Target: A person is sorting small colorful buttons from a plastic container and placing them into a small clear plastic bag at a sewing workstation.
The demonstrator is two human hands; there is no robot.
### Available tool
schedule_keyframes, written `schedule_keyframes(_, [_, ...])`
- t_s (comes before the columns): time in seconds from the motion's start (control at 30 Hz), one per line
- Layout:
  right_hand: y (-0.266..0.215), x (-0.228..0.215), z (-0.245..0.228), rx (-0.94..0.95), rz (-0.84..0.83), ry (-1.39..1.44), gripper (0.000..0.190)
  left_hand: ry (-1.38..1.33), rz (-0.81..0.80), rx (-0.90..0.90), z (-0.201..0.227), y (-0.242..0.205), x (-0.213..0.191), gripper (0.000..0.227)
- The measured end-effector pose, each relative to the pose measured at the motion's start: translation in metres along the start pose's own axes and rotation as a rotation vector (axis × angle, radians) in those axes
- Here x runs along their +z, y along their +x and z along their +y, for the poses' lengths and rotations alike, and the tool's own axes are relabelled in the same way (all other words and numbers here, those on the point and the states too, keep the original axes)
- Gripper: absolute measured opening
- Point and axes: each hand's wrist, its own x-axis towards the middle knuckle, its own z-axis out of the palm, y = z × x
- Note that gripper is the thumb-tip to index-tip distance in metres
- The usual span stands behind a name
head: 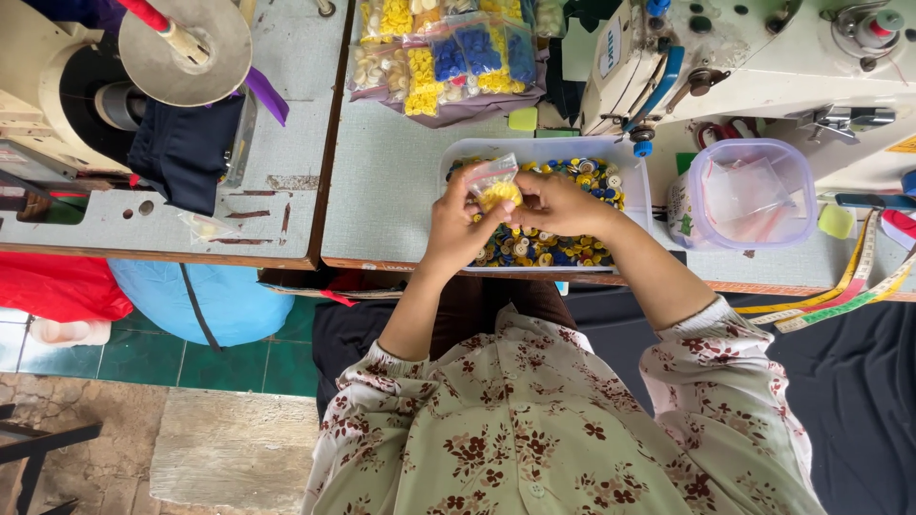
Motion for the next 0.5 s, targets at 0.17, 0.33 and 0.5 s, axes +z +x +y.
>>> schedule_keyframes(0.17, [0.003,0.004,-0.025,0.029,0.020,0.130,0.031,-0.032,0.039,-0.042,-0.005,-0.002,-0.002,0.049])
schedule_keyframes(0.33, [0.004,0.000,-0.007,-0.029,0.034,0.113,0.021,0.008,0.105,-0.001,0.000,-0.001,0.001,0.071])
schedule_keyframes(0.5, [0.009,-0.014,0.002,-0.019,0.184,0.083,0.022,0.156,0.266,0.200,-0.010,-0.010,0.002,0.073])
